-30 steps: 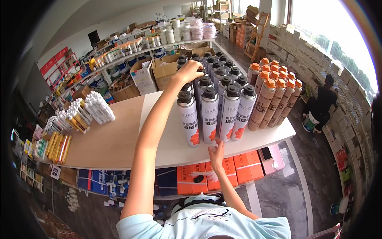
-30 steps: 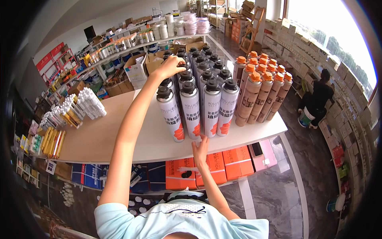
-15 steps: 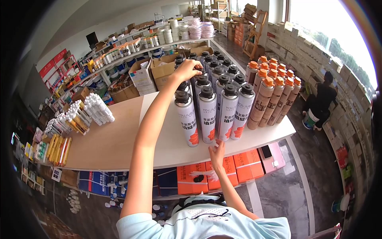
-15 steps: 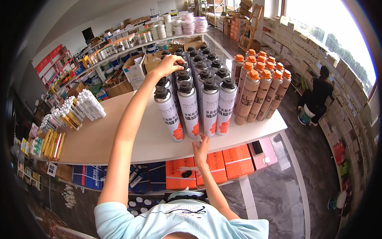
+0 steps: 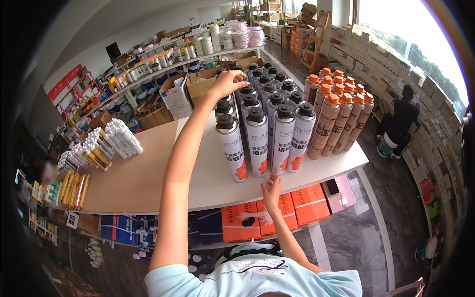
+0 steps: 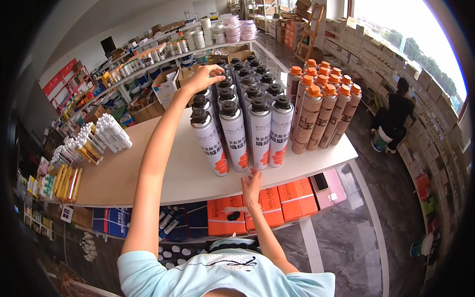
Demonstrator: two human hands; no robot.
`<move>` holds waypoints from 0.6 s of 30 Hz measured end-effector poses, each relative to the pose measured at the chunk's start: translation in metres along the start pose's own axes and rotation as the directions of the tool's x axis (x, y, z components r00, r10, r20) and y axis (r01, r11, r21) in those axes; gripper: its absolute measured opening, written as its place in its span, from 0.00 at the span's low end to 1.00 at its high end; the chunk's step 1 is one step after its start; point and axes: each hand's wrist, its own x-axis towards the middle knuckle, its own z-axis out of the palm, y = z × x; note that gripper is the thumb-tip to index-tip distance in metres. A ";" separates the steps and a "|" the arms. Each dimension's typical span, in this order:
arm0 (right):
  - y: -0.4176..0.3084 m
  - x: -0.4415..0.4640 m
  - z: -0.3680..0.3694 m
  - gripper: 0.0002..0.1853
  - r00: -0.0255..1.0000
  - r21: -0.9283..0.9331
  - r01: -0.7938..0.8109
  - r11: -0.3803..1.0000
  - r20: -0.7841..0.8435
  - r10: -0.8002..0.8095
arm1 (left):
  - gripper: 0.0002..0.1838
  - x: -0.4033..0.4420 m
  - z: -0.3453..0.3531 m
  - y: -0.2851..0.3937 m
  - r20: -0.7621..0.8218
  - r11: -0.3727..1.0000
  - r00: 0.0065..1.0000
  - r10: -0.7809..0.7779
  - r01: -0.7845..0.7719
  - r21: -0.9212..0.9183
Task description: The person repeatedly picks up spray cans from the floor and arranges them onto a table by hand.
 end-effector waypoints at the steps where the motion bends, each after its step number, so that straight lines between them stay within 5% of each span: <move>1: 0.000 -0.001 0.000 0.26 1.000 -0.018 0.003 1.000 0.011 -0.003 | 0.22 0.001 0.001 -0.001 0.023 0.999 1.000 0.013 -0.014 0.037; 4: 0.000 0.001 0.003 0.26 1.000 -0.047 0.005 0.999 0.021 -0.004 | 0.28 0.004 0.006 0.003 0.056 0.971 0.995 -0.078 0.063 0.232; 18: 0.000 0.004 0.005 0.24 1.000 0.002 0.023 1.000 0.016 -0.023 | 0.20 0.003 0.006 0.015 0.089 0.982 0.992 -0.085 0.068 0.178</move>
